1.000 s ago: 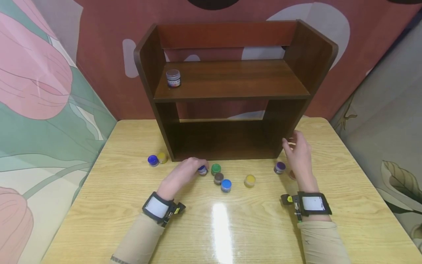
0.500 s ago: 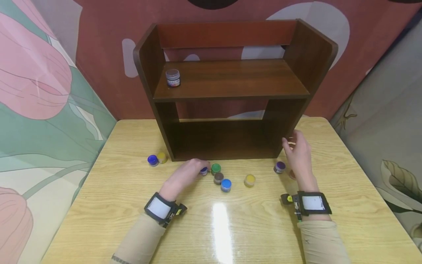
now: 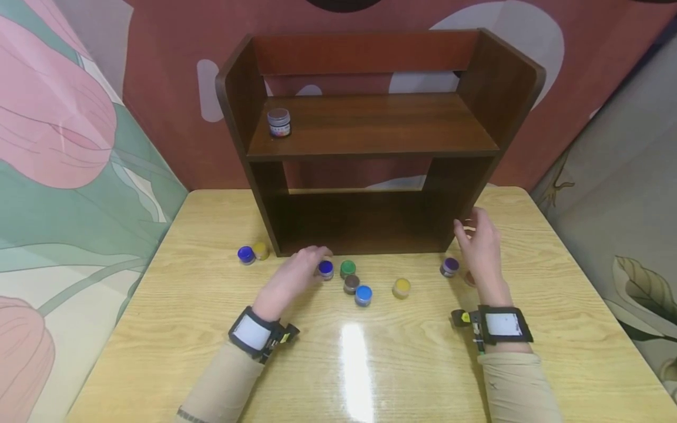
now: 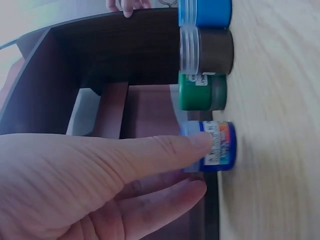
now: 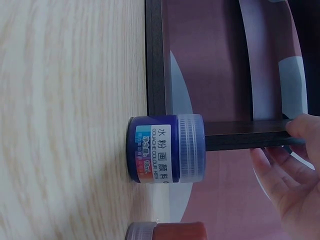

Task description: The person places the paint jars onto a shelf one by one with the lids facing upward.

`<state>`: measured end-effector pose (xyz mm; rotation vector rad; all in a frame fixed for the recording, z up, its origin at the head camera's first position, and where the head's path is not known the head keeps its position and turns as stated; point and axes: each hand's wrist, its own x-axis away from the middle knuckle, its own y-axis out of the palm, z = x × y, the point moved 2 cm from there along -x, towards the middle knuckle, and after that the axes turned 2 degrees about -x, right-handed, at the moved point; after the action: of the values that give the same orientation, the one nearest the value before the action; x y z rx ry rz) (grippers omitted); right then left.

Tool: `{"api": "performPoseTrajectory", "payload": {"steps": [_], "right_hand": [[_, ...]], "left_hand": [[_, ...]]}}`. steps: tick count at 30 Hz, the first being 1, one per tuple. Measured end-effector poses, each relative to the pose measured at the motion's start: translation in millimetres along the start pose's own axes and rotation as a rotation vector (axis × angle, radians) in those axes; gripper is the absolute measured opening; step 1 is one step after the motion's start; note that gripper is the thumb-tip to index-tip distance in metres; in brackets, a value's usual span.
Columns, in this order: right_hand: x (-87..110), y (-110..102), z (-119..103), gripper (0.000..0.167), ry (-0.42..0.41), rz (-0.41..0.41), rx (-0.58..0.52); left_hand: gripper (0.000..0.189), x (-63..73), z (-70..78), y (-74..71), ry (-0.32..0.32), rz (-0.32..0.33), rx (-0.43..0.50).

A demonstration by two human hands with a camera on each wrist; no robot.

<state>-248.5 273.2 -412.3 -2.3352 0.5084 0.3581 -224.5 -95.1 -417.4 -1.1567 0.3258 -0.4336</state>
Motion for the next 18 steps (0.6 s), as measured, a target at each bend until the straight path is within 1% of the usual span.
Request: {"api": "performPoseTrajectory", "payload": {"steps": [4,6,9,13,18], "right_hand": [[-0.6,-0.3,-0.6,0.037,0.001,-0.002,-0.003],[-0.8,-0.4,-1.0,0.037,0.0,-0.001,-0.007],[-1.1,-0.3,-0.6,0.037,-0.004,0.004,-0.015],[-1.0,-0.3,0.0,0.037,-0.001,0.003,-0.013],[-0.5,0.0,0.7,0.037,-0.001,-0.005,-0.011]], "left_hand": [[0.044,-0.4,-1.5,3.6,-0.051,-0.001,0.058],[0.044,-1.2,-2.5,5.6,-0.059,0.013,0.08],[0.045,-2.7,-4.4,8.1,-0.074,0.014,0.103],[0.046,-4.4,-6.3,10.2,-0.071,0.012,0.111],[0.04,-5.7,-7.6,11.6,-0.046,0.026,0.134]]}}
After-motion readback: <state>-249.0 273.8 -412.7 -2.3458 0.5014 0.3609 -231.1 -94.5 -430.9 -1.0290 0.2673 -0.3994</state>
